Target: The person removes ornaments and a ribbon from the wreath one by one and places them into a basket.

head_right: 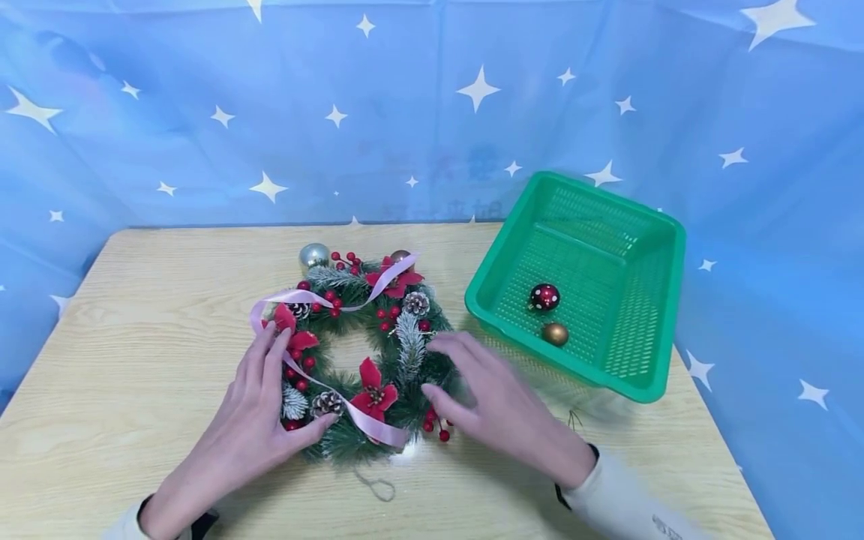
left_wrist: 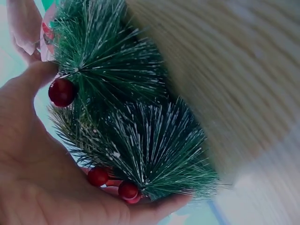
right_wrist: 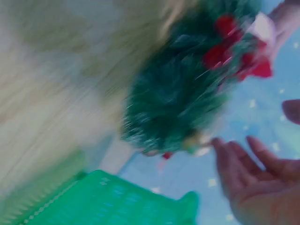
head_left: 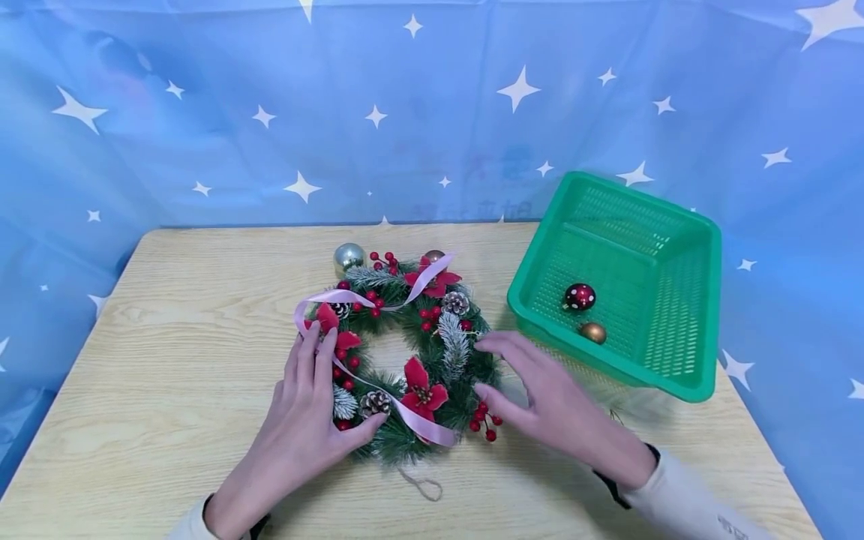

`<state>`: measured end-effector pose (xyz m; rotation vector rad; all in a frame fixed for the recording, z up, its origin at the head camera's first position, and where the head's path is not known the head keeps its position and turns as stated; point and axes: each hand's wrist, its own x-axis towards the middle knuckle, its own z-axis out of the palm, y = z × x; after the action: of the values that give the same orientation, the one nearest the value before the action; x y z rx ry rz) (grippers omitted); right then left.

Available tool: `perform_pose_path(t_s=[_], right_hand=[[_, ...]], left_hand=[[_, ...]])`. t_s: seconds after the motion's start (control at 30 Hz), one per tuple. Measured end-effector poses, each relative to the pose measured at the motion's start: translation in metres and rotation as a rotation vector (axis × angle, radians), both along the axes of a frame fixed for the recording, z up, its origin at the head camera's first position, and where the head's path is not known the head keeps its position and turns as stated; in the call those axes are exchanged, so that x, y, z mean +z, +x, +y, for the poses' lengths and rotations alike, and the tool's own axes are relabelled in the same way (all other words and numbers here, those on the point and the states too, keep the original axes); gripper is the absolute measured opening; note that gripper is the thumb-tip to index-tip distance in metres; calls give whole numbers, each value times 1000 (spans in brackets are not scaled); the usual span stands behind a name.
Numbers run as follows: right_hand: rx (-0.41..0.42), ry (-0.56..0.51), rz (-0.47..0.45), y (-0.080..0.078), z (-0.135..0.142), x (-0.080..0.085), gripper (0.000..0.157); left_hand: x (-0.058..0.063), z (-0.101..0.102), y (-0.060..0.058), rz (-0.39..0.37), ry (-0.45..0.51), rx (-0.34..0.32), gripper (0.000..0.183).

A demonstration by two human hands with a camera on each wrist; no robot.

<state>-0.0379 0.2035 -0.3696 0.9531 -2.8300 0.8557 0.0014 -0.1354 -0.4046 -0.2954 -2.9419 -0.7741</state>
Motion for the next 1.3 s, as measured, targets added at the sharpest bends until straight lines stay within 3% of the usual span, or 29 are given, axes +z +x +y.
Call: perform_pose_path(t_s=[0.13,0.23,0.33,0.5,0.7,0.87,1.03,1.3], right_hand=[[70,-12,-39,-17,2,-8,67],[108,25,-4,-27,1,-15,82],[128,38,21,-36,-3,-21,92],[139,59,-24,-44,-8,-27,99],[146,96,-1,-44,-12,-32,98],[102,149,38,-39,-18,-30,97],[30,162,52,-25,-25,-30,98],[-52,163,91,-1,-37,-33,102]], left_hand=[[-2,-6,-3,4,17,-40,132],[-4,-12,-6,14,40,-93,130],[-6,-20,-10,48,65,-150,129],[-8,-28,-15,65,89,-207,129],[-5,-29,-13,61,53,-171,128],[1,-27,-6,64,44,-122,121],[4,-23,-1,62,56,-73,113],[-2,-18,-1,17,5,-20,126]])
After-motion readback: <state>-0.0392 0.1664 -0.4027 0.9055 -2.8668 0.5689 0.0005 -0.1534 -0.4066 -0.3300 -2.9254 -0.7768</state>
